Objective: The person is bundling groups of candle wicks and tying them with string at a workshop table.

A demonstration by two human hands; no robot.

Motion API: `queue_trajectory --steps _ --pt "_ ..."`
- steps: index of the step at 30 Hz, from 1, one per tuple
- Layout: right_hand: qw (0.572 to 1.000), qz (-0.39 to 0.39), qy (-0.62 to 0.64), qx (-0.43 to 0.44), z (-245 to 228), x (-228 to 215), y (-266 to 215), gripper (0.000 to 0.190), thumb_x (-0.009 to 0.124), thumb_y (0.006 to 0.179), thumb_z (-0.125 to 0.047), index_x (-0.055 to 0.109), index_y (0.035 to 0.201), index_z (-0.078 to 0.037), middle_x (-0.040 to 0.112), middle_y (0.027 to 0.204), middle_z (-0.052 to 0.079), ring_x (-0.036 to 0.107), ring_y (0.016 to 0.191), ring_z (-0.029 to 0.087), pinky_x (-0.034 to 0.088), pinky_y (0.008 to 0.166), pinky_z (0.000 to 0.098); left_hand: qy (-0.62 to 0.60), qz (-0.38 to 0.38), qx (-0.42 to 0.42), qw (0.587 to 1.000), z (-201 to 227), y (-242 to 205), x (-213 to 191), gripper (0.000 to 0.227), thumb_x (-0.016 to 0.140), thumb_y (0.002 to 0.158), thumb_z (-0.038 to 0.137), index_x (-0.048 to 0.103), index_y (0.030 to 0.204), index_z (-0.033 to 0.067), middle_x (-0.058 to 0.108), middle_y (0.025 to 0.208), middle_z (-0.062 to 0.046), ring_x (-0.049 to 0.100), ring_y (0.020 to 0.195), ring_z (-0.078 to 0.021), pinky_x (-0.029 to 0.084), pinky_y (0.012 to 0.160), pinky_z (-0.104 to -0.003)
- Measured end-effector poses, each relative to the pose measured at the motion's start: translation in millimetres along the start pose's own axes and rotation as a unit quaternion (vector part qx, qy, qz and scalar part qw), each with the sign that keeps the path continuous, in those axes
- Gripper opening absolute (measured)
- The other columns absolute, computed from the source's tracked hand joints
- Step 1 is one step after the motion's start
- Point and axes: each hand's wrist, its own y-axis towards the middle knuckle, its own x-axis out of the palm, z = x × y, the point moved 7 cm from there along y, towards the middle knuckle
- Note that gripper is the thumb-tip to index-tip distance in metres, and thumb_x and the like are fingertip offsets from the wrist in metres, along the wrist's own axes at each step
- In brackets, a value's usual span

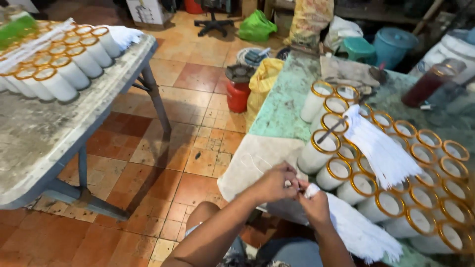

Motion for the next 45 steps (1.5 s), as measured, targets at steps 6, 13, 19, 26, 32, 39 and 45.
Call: queue_trajectory --steps 6,13,19,26,32,39,45 --pt "0.994 -0.017 0.098 0.039 21.1 7.2 -6.0 0.015 0.078 0.085 -0.012 0.081 0.092 0.001 0.079 0.07 0.012 0.07 0.066 0.017 0.058 0.07 0.0296 -0.035 -0.136 -0.105 0.984 -9.7 -3.4 -8.4 0.019 0.068 0.078 0.032 0.072 0.089 0.0166 0.064 0.113 -0.006 0.066 0.102 -0.0223 0.047 0.095 -0.031" --pt "0.875 0.095 0.466 0.092 80.7 -10.8 26.1 0.008 0.057 0.104 -0.009 0.052 0.098 -0.01 0.05 0.065 0.012 0.052 0.056 0.024 0.044 0.057 0.0341 -0.128 -0.236 -0.175 0.947 -78.8 -20.1 14.8 0.01 0.062 0.091 0.026 0.066 0.097 0.0184 0.066 0.088 0.003 0.057 0.084 -0.0113 0.045 0.082 -0.03" --pt "0.755 0.04 0.637 0.151 112.3 -29.4 -6.8 0.012 0.056 0.108 -0.022 0.057 0.097 -0.017 0.047 0.077 -0.008 0.045 0.069 0.006 0.036 0.06 0.0196 -0.015 -0.119 -0.22 0.968 -163.9 -35.2 -45.3 0.03 0.059 0.098 0.033 0.072 0.114 0.0113 0.074 0.111 -0.015 0.068 0.106 -0.0301 0.053 0.093 -0.044" --pt "0.712 -0.034 0.696 0.087 106.7 -34.0 -6.5 0.011 0.047 0.112 -0.027 0.054 0.115 -0.019 0.044 0.086 -0.009 0.049 0.078 0.005 0.041 0.059 0.0152 0.208 0.07 -0.35 0.911 -167.2 -54.3 -137.8 0.029 0.066 0.095 0.031 0.071 0.123 0.0228 0.064 0.127 -0.018 0.068 0.115 -0.0401 0.058 0.09 -0.051" --pt "0.679 -0.049 0.73 0.056 106.1 -33.3 -8.2 0.012 0.049 0.111 -0.028 0.054 0.117 -0.018 0.044 0.089 -0.008 0.048 0.081 0.006 0.043 0.06 0.0161 0.115 0.003 -0.193 0.974 -95.0 -50.3 -72.3 0.015 0.073 0.087 0.019 0.078 0.101 0.0206 0.07 0.106 -0.013 0.069 0.104 -0.0404 0.056 0.088 -0.048" --pt "0.666 -0.057 0.742 0.051 99.5 -34.4 -13.3 0.01 0.051 0.11 -0.027 0.053 0.117 -0.02 0.045 0.092 -0.008 0.048 0.082 0.007 0.043 0.064 0.0174 0.296 -0.025 -0.108 0.949 -80.9 -48.3 -34.1 0.004 0.075 0.086 0.026 0.077 0.088 0.0227 0.066 0.09 0.001 0.066 0.091 -0.0223 0.054 0.081 -0.036" --pt "0.626 -0.048 0.778 0.03 87.3 -40.3 -15.1 0.009 0.055 0.108 -0.028 0.054 0.113 -0.021 0.042 0.092 -0.011 0.044 0.081 0.005 0.04 0.066 0.0186 0.303 -0.037 -0.101 0.947 -86.1 -55.7 -44.5 0.008 0.076 0.084 0.027 0.074 0.091 0.0223 0.065 0.093 0.002 0.063 0.096 -0.0225 0.048 0.085 -0.038"
